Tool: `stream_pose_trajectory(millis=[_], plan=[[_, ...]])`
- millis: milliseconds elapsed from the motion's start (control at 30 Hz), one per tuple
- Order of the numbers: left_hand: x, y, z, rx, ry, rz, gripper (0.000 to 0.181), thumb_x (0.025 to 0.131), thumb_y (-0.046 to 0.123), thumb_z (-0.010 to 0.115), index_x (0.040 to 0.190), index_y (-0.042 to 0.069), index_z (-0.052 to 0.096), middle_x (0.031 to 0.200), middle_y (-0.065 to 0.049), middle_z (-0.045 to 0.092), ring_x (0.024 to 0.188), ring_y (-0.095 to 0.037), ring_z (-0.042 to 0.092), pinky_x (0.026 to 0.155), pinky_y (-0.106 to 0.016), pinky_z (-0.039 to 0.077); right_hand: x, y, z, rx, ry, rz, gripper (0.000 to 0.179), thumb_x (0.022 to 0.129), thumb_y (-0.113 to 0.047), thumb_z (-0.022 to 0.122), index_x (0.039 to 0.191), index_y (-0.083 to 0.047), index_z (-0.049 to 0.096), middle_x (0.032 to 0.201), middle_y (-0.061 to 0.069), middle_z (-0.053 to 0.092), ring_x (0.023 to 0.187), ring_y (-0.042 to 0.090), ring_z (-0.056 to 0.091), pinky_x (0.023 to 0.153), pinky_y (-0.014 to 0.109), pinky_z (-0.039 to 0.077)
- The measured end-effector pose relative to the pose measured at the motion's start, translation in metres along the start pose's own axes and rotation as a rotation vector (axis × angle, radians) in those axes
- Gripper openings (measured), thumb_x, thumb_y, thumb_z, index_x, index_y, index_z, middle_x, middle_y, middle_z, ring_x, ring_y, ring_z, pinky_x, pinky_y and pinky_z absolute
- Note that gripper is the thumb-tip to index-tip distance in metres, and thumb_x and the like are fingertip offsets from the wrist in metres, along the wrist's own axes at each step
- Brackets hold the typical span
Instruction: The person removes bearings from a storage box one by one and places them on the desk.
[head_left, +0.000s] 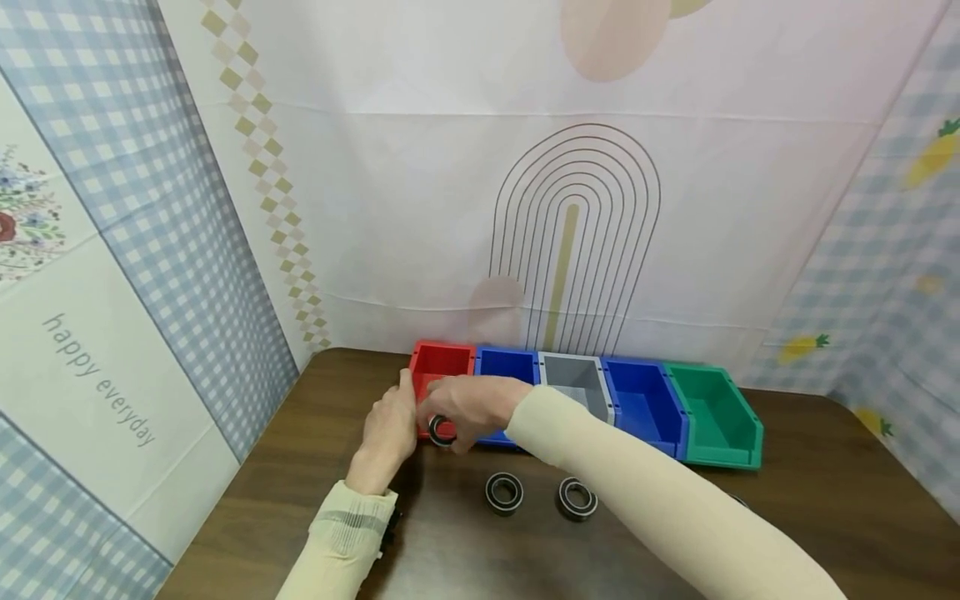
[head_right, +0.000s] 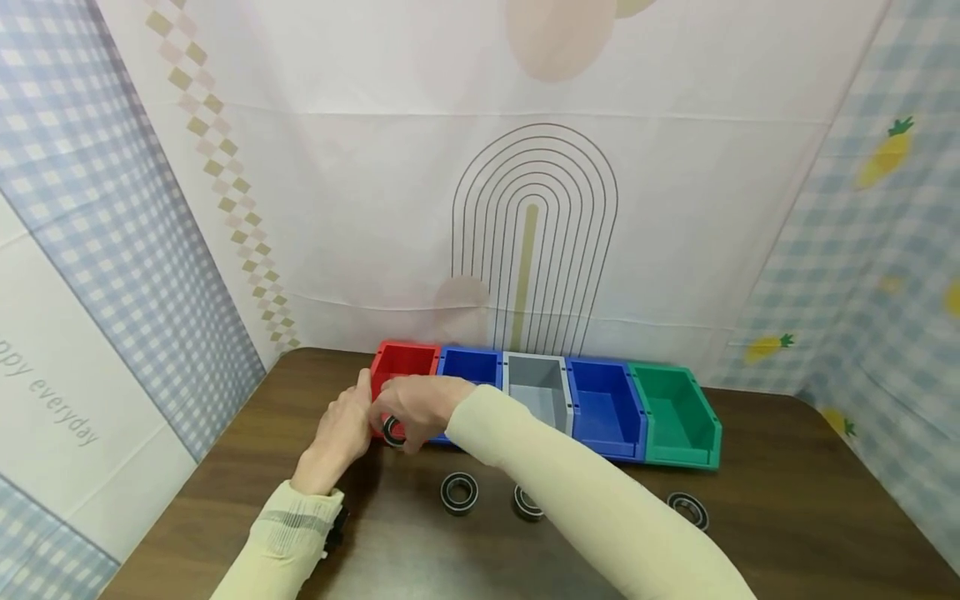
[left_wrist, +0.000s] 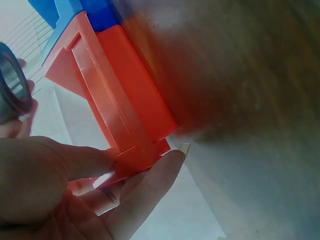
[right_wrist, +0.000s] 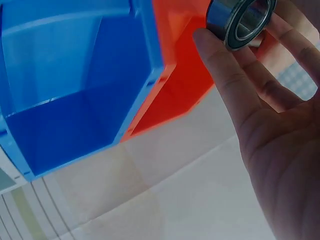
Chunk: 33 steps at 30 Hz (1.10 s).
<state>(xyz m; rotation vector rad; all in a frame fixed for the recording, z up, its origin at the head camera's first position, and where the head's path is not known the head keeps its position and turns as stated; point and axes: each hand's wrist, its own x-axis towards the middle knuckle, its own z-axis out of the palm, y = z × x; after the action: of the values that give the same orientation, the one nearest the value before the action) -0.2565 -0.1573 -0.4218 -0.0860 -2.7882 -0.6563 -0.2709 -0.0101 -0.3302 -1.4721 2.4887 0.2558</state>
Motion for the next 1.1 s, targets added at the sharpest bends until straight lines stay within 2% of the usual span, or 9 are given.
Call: stream_pose_trajectory(millis=[100, 167, 267, 400, 567, 733, 1100], plan=[[0.001, -0.001, 0.000, -0.013, 0.004, -0.002, 0.041, 0.085, -0.002, 0.067, 0.120, 0.000, 0.044, 0.093, -0.026, 0.066, 0.080, -0.047, 0.070, 0.066, -0.055, 0.057, -0.003, -0.009, 0.006, -0.058, 0.023, -0.063, 0.037, 0.081, -0.021, 0.086, 0.115, -0.025, 0.071, 0.113, -0.005, 0.066, 0.101, 0.006, 0.059, 0.087, 0.015, 0.050], [0.001, -0.002, 0.000, -0.014, 0.003, -0.007, 0.036, 0.089, -0.003, 0.062, 0.119, 0.000, 0.044, 0.094, -0.026, 0.066, 0.080, -0.047, 0.070, 0.066, -0.055, 0.056, -0.005, -0.014, 0.011, -0.079, 0.031, -0.083, 0.036, 0.080, -0.023, 0.086, 0.113, -0.027, 0.070, 0.110, -0.005, 0.066, 0.099, 0.005, 0.058, 0.084, 0.014, 0.048], [0.001, -0.002, 0.000, -0.022, 0.010, -0.003, 0.025, 0.094, -0.005, 0.053, 0.117, -0.001, 0.044, 0.092, -0.026, 0.067, 0.077, -0.047, 0.070, 0.064, -0.055, 0.056, -0.007, -0.020, 0.018, -0.102, 0.023, -0.093, 0.038, 0.081, -0.027, 0.086, 0.115, -0.030, 0.070, 0.110, -0.007, 0.065, 0.097, 0.004, 0.057, 0.083, 0.012, 0.048], [0.000, -0.002, 0.001, -0.023, 0.027, 0.004, 0.025, 0.093, -0.006, 0.053, 0.116, -0.001, 0.045, 0.090, -0.026, 0.067, 0.075, -0.046, 0.069, 0.063, -0.055, 0.056, -0.010, -0.026, 0.029, -0.143, 0.028, -0.119, 0.042, 0.080, -0.032, 0.086, 0.119, -0.034, 0.069, 0.110, -0.009, 0.064, 0.096, 0.002, 0.058, 0.084, 0.011, 0.048], [-0.001, -0.001, 0.001, -0.009, 0.042, 0.019, 0.025, 0.094, -0.006, 0.051, 0.118, -0.002, 0.045, 0.088, -0.025, 0.066, 0.073, -0.045, 0.069, 0.063, -0.055, 0.056, -0.010, -0.031, 0.044, -0.121, 0.030, -0.126, 0.044, 0.079, -0.032, 0.087, 0.120, -0.035, 0.069, 0.109, -0.009, 0.064, 0.094, 0.000, 0.058, 0.082, 0.011, 0.048], [-0.002, -0.001, 0.001, -0.003, 0.024, 0.008, 0.026, 0.096, -0.005, 0.051, 0.120, -0.002, 0.044, 0.088, -0.024, 0.066, 0.073, -0.044, 0.069, 0.064, -0.055, 0.056, -0.010, -0.031, 0.057, -0.087, 0.041, -0.146, 0.044, 0.081, -0.032, 0.086, 0.121, -0.034, 0.069, 0.110, -0.008, 0.066, 0.096, 0.000, 0.059, 0.083, 0.009, 0.048], [-0.002, 0.000, -0.001, -0.006, 0.008, 0.001, 0.027, 0.096, -0.005, 0.051, 0.122, -0.002, 0.043, 0.090, -0.024, 0.066, 0.075, -0.043, 0.069, 0.064, -0.054, 0.056, -0.008, -0.032, 0.070, -0.130, 0.097, -0.158, 0.046, 0.077, -0.034, 0.088, 0.119, -0.034, 0.070, 0.104, -0.009, 0.066, 0.086, -0.001, 0.059, 0.076, 0.008, 0.046]])
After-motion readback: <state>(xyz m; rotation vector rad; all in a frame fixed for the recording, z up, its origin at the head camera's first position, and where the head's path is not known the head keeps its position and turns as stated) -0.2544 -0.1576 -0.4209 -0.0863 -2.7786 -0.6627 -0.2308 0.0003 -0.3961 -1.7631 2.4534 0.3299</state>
